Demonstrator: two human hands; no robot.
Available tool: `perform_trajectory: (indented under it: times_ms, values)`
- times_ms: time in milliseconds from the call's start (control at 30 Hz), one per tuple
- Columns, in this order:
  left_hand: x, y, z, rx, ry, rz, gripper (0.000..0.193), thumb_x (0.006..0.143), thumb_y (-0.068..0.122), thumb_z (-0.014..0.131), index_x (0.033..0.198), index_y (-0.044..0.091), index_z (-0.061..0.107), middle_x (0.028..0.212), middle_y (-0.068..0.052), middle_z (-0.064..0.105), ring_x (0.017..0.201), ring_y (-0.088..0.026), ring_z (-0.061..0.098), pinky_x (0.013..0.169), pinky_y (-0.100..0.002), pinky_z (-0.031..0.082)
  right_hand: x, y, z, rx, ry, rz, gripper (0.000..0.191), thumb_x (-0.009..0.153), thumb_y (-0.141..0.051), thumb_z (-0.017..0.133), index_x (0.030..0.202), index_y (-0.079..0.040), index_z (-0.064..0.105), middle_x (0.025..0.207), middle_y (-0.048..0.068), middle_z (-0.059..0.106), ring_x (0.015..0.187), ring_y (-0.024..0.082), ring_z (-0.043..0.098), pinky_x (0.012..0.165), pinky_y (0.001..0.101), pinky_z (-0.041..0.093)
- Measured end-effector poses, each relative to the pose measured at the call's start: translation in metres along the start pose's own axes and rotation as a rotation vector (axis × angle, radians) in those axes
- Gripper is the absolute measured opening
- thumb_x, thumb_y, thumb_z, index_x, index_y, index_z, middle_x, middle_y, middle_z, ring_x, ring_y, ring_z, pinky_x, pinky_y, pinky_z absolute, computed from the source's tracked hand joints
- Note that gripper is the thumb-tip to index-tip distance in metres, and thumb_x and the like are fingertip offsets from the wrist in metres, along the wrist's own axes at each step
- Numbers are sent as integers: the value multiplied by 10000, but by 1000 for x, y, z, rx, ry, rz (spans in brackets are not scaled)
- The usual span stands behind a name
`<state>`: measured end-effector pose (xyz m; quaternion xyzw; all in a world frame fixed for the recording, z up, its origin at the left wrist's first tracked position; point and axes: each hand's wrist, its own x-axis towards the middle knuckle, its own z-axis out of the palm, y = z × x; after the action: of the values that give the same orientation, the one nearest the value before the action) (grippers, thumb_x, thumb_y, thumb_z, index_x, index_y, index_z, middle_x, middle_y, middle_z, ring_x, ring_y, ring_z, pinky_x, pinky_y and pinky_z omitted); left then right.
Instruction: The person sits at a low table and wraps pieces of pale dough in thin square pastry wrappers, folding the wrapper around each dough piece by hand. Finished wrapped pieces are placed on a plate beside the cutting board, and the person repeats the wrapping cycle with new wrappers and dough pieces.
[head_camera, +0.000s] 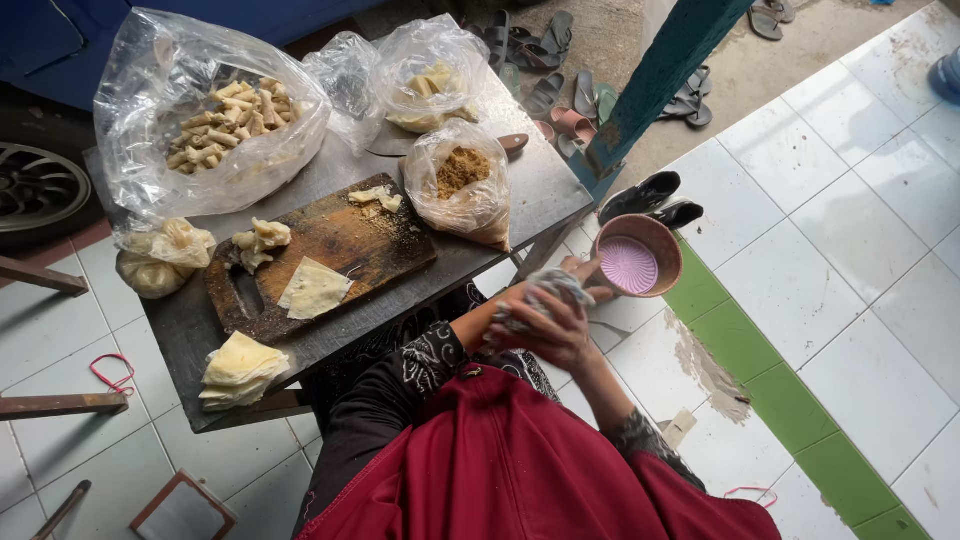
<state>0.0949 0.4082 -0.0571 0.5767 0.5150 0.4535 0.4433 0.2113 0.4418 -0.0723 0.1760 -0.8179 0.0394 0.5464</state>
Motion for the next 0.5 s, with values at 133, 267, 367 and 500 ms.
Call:
perform_trajectory:
  times_ms: [133, 267, 367, 500]
  values:
    - [3, 2, -14, 620, -46, -256, 485, 942, 272, 685, 1391, 166, 538, 1584, -130, 389, 1312, -322, 593, 1101, -424, 525, -9, 26, -3, -52, -118, 245, 327, 882, -215, 795, 1167, -336, 691, 1337, 40, 547, 1365, 264, 461, 1149, 448, 427]
    - [-8, 3, -15, 1015, 21, 130, 774, 871, 339, 717, 1538, 206, 349, 1596, -168, 274, 1461, -393, 318, 1114, -574, 335, -12, 70, -54, -203, -296, 797, 476, 891, 26, 686, 1342, -121, 645, 1360, 97, 621, 1277, 339, 566, 1098, 450, 515]
    - [-14, -5, -4, 1369, 24, 220, 754, 889, 298, 656, 1552, 151, 327, 1648, -111, 267, 1528, -287, 291, 1157, -570, 315, 0, 62, -79, 36, 184, 1051, 487, 881, 2, 705, 1344, -139, 642, 1349, 133, 608, 1244, 347, 581, 1067, 447, 521]
    - [-19, -20, 12, 1586, -55, 227, 598, 1001, 202, 581, 1552, 110, 366, 1648, -100, 307, 1546, -247, 285, 1220, -556, 290, 3, 13, -44, 46, -117, 519, 504, 868, -29, 730, 1346, -163, 638, 1334, 181, 591, 1201, 356, 601, 1026, 443, 530]
